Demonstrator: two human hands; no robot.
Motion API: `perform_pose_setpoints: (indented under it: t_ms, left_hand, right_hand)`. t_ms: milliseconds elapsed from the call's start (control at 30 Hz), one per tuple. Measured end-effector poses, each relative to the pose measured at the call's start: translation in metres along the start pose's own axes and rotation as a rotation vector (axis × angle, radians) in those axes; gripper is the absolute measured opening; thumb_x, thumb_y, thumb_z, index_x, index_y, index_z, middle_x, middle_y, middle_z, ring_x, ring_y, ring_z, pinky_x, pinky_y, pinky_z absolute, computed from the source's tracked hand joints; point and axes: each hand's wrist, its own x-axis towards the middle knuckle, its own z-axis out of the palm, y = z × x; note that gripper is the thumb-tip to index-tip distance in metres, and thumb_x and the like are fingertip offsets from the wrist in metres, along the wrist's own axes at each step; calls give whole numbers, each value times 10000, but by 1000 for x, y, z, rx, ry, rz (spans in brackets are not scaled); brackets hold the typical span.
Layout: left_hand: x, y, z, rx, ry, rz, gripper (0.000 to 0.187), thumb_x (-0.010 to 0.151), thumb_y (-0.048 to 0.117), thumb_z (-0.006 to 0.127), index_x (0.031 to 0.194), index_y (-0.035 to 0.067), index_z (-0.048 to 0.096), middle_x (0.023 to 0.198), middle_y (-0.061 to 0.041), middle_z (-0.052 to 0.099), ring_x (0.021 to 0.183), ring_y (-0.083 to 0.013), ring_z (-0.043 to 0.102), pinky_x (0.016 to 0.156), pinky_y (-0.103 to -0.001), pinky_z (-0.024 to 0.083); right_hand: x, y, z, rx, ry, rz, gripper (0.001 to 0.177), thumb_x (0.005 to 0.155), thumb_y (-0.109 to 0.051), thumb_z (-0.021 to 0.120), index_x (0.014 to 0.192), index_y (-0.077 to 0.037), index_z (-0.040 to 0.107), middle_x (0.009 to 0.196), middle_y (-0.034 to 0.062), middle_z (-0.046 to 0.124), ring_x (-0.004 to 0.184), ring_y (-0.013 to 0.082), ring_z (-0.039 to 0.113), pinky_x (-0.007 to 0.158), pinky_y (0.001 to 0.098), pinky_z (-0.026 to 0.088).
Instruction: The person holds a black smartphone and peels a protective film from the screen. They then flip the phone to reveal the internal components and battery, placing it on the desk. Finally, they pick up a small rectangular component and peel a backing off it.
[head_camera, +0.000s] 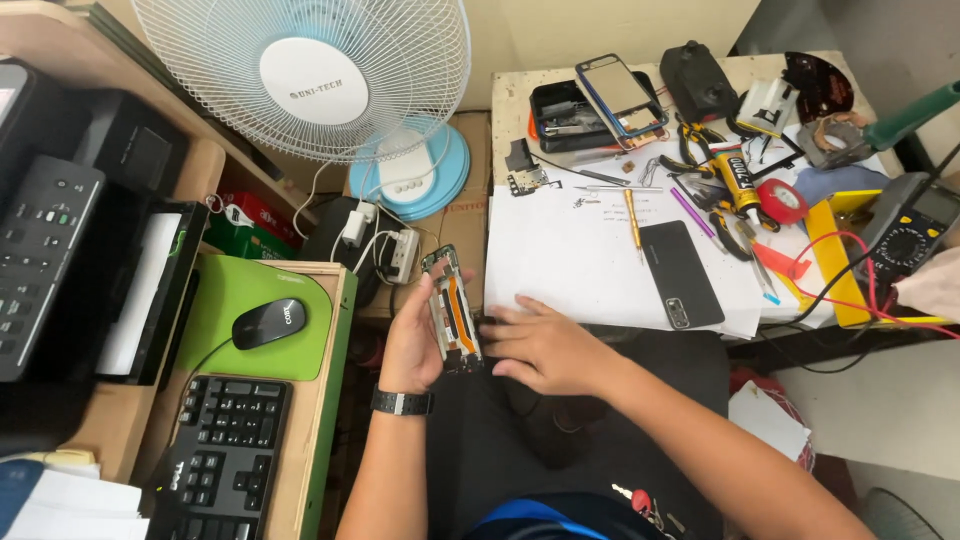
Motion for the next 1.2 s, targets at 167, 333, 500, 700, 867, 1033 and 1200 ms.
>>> perform_pose_setpoints:
  t_ms: [167,333,500,700,867,1033,1200]
  left_hand:
    - [-5,0,-3,-37,19,1,788,1113,520,648,1757,95,488,1549,-192,727,1148,-204,763,914,-355,672]
    - [4,-8,0,-78,34,-21,743,1127,501,660,1710,55,551,1503,-205,758,1128,-226,778,902,-365,677]
    - [11,-29,1,-19,56,2,781,1110,501,674,1732,55,516,1480,-241,758,1218,-315,789,952,-442,697]
    - [19,-65,32,-58,65,48,644,1108,285,743,1700,75,596,1471,-262,778,1261,-412,808,983,-554,708]
    - [3,-61,62,-43,-60,67,636,1145,130,647,1767,76,521,1511,-209,767,1315,-383,793,1029,-550,696]
    - [-15,-48,78,58,-172,75,642,1142,30,617,1775,60,518,1492,-201,781,1313,-334,788,1053,-534,681]
    - [-33,-31,94,203,-102,69,464,1124,133,768,1554,-34,721,1202,-164,870,1060,-277,872,886,-448,748]
  right_hand:
    - [-6,42,5,-102,341,167,289,1115,-403,732,1274,-167,783,1339,149,777,1333,381,703,1193,566,514]
    - [-11,2,-7,-13,139,19,188,1110,-283,668,1061,-168,809,1235,128,856,1315,407,751,1194,628,503]
    - [-37,5,-5,421,524,687,140,988,-147,878,1055,-243,954,810,15,909,820,175,879,820,343,696]
    - [-42,-5,-7,475,665,754,347,1039,-94,853,1382,-141,840,1201,77,903,1078,207,857,843,342,721]
    - [-44,-21,-21,630,518,916,309,1180,-174,645,1403,-69,831,1057,226,879,868,308,840,740,429,712]
    - [-49,-30,-26,819,599,939,318,1180,-89,606,1395,8,819,911,268,854,611,269,811,605,380,715]
    - [-53,-30,-21,928,801,829,293,1171,-65,623,1376,68,786,909,216,817,633,242,826,575,358,735]
